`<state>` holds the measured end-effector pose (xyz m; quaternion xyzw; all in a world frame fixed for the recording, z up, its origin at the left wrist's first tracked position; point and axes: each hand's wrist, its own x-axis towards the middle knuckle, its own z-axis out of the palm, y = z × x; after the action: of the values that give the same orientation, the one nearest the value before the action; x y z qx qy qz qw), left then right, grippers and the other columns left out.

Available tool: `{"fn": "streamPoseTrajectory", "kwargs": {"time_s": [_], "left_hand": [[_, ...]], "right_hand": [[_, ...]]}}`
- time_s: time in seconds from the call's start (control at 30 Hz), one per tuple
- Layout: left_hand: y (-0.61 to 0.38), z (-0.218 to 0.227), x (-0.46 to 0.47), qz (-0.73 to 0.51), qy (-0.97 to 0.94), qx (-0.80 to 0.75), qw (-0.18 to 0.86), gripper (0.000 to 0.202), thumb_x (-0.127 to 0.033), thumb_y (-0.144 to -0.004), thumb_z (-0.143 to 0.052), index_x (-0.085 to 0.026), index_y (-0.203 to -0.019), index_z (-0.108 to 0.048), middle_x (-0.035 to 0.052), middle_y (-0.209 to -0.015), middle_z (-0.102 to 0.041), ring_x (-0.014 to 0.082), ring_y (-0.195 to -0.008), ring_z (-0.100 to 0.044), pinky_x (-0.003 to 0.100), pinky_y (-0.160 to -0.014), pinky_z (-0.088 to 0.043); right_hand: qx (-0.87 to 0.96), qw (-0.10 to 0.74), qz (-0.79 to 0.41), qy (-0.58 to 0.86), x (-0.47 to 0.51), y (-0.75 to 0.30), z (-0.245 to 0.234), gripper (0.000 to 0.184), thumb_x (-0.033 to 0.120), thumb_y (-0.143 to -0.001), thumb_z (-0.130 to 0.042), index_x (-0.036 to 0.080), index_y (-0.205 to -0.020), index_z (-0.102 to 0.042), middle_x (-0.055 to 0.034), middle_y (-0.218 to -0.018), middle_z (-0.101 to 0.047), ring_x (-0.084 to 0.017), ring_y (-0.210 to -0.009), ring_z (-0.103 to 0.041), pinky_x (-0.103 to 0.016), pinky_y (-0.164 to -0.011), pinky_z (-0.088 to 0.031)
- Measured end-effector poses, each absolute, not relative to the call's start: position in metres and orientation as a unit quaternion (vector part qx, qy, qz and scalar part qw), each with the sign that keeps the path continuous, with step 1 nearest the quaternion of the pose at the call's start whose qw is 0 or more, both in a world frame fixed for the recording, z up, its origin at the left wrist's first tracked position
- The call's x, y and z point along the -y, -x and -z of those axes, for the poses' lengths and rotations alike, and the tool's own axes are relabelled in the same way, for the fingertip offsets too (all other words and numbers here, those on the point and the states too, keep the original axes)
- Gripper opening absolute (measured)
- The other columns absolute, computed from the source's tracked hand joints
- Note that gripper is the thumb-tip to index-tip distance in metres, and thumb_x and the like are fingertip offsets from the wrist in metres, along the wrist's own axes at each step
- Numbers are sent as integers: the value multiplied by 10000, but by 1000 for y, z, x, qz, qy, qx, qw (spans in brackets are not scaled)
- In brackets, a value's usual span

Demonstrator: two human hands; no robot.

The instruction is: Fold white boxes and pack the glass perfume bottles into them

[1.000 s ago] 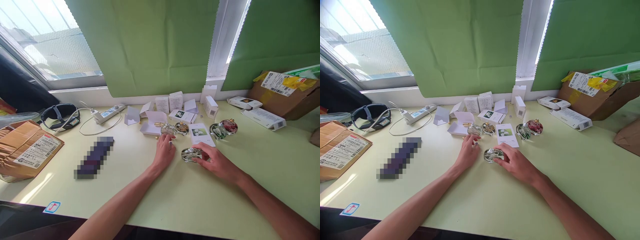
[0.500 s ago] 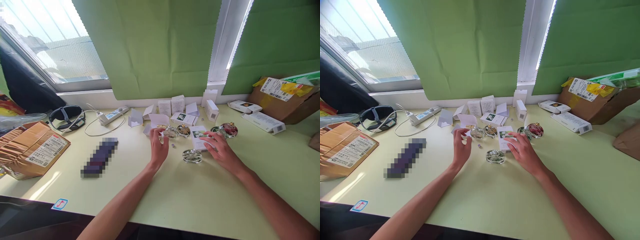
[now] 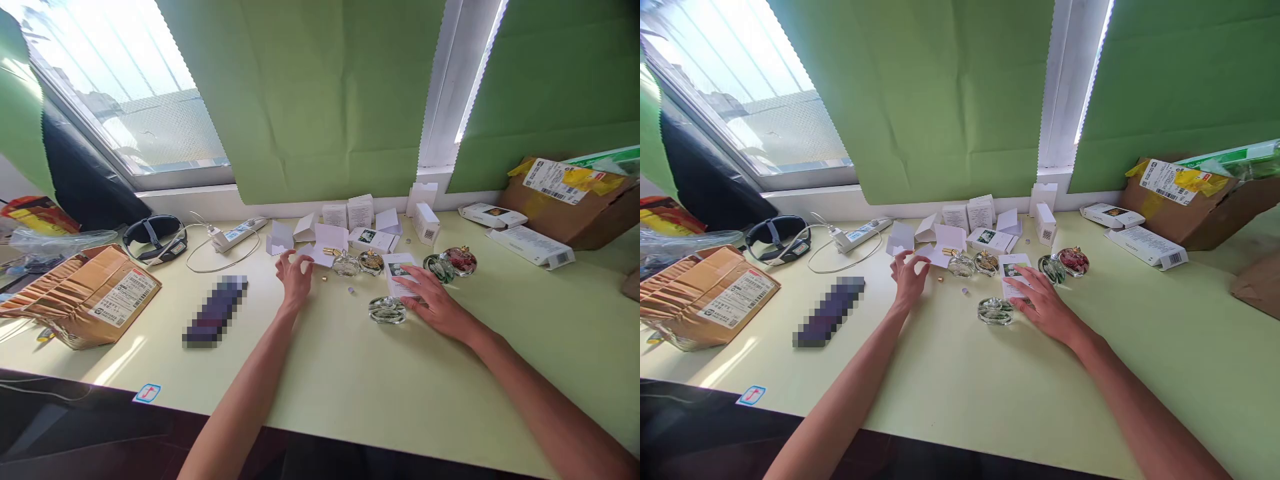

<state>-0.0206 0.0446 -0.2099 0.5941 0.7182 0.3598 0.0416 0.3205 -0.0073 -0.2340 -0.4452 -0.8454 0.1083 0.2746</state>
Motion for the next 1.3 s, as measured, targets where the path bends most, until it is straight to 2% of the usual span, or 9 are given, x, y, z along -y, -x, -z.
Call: {"fn": "streamPoseTrajectory", "kwargs": {"time_s": [0.2, 0.4, 0.53, 0.7, 0.77, 0.87, 1.0, 1.13, 1.3], "left_hand": [[23, 151, -64, -365, -644, -671, -22, 199, -217, -891, -529, -282, -1014, -670, 91, -1380, -442, 354, -1335, -351, 544, -1030, -352], [22, 98, -91, -363, -675, -642, -4, 189, -173, -828, -583, -251, -968, -683, 96, -1288, -493, 355, -1283, -409, 563, -1036, -344], [14, 91, -91, -404, -663, -630, 22, 192, -169, -826, -592, -252, -972, -685, 76, -1244, -511, 316, -1273, -426, 556, -1096, -308], [8, 96, -90, -444, -669, -591, 78, 184, -168, -820, -591, -238, -969, -673, 58, -1229, -515, 265, -1264, -452, 476, -1126, -318], [8, 97, -92, -454, -672, -576, 103, 182, -184, -819, -595, -236, -980, -665, 56, -1229, -513, 245, -1225, -486, 449, -1105, -351], [8, 95, -94, -462, -674, -561, 129, 172, -214, -827, -603, -239, -987, -659, 52, -1214, -522, 221, -1148, -528, 423, -1050, -408], [2, 90, -92, -472, -683, -541, 135, 171, -195, -835, -599, -233, -991, -657, 50, -1198, -532, 200, -1112, -538, 394, -1023, -429], [-2, 83, -86, -455, -714, -517, 128, 168, -216, -860, -588, -230, -1015, -651, 45, -1184, -546, 189, -1087, -555, 395, -1024, -429], [5, 81, -87, -435, -720, -530, 105, 139, -231, -874, -575, -228, -995, -644, 53, -1142, -571, 205, -1052, -556, 413, -992, -440]], "right_hand": [[855, 275, -99, 428, 8, -316, 229, 389, 441, -1005, -434, 340, -1299, -668, -62, -1573, -399, -311, -1443, -357, -540, -1163, -332], [838, 277, -111, 457, 11, -312, 223, 346, 437, -982, -471, 296, -1201, -699, -82, -1532, -419, -312, -1432, -361, -519, -1162, -339], [823, 278, -114, 482, 15, -312, 218, 299, 436, -967, -491, 282, -1112, -701, -89, -1511, -433, -317, -1415, -383, -522, -1139, -367], [801, 289, -115, 511, 16, -310, 216, 239, 445, -924, -554, 293, -1009, -718, -68, -1491, -454, -337, -1395, -404, -505, -1049, -463], [789, 304, -115, 521, 17, -309, 214, 231, 411, -915, -561, 288, -1036, -715, -76, -1486, -454, -340, -1384, -418, -502, -1034, -472], [751, 377, -124, 528, 19, -308, 208, 302, 392, -879, -603, 284, -1152, -673, -93, -1449, -483, -323, -1340, -474, -493, -1065, -443], [660, 505, -236, 503, 20, -316, 196, 399, 448, -864, -616, 296, -1232, -613, -73, -1470, -487, -305, -1386, -432, -444, -1047, -460], [549, 577, -411, 445, 18, -327, 187, 465, 495, -911, -444, 327, -1339, -513, -49, -1445, -547, -297, -1351, -497, -414, -954, -524], [427, 609, -517, 424, 20, -328, 177, 355, 477, -883, -452, 341, -1190, -568, -10, -1459, -550, -292, -1403, -443, -442, -992, -511]]}}
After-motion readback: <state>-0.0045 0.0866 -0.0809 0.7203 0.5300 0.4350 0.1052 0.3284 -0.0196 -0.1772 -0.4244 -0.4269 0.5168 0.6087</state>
